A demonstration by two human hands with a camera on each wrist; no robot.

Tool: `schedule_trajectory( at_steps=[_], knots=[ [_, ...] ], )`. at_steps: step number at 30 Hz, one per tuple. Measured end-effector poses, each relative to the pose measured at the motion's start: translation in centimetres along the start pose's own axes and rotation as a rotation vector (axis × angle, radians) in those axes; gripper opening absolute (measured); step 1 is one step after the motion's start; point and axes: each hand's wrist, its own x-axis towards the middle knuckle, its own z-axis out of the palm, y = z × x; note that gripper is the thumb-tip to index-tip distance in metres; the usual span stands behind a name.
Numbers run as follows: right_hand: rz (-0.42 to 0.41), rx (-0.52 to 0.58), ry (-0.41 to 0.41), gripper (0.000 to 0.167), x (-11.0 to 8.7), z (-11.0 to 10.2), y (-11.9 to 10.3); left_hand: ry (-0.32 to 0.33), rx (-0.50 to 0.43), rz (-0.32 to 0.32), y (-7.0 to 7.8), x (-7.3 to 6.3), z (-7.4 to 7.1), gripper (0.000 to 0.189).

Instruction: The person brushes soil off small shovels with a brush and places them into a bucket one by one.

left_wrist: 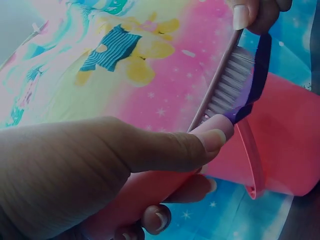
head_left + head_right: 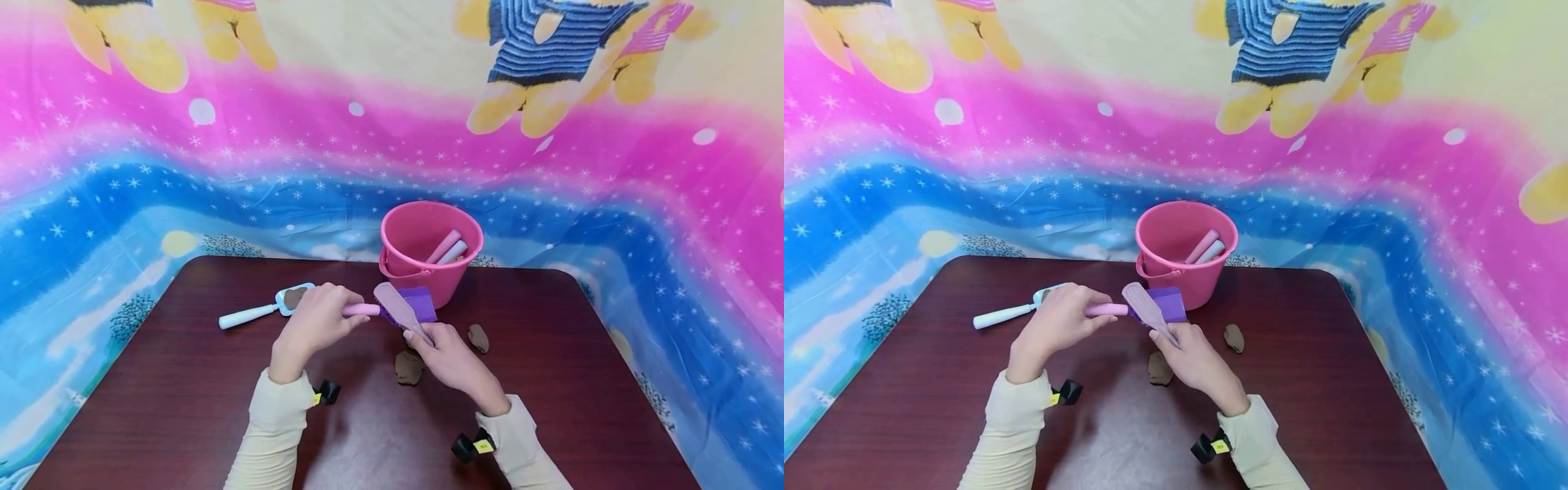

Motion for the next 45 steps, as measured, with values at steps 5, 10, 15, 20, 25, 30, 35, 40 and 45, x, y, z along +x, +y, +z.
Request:
schedule_trajectory(
  at_steps=[5,10,15,20,25,30,35,40,45],
  knots=[
    [-0.003,-0.014,-0.006,0.033,0.1,-0.1,0.2,-0.004,-0.008,-0.019,-0.2,-0.1,-0.2,0.011],
    [0.010,-0.012,-0.015,0.033,0.1,-0.1,0.4,-0.009,0.003,-0.033,-0.4,-0.1,-0.4,0.007],
    [0.028,-0.002,-0.025,0.031,0.2,0.0,0.5,-0.005,0.012,-0.043,-0.7,-0.2,-0.5,0.008],
    [0.022,-0.005,-0.029,0.030,0.3,-0.1,0.6,-0.004,0.008,-0.057,-0.9,-0.2,-0.6,0.010],
    [0.028,-0.012,-0.029,0.030,0.3,-0.5,0.8,-0.006,-0.002,-0.074,-1.2,-0.4,-0.9,0.007],
    [0.077,-0.007,-0.002,0.026,0.2,-1.0,1.0,0.011,-0.016,-0.076,-1.7,-0.7,-1.0,0.013],
    [0.109,-0.033,0.033,0.030,0.1,-1.6,1.2,0.026,-0.020,-0.077,-2.1,-0.9,-1.2,0.020],
    [0.139,-0.099,0.065,0.034,-0.1,-2.1,1.3,0.021,-0.020,-0.097,-2.2,-1.0,-1.5,0.024],
    [0.139,-0.080,0.075,0.036,-0.1,-2.5,1.3,0.036,-0.038,-0.113,-2.7,-1.3,-1.8,0.026]
  ],
)
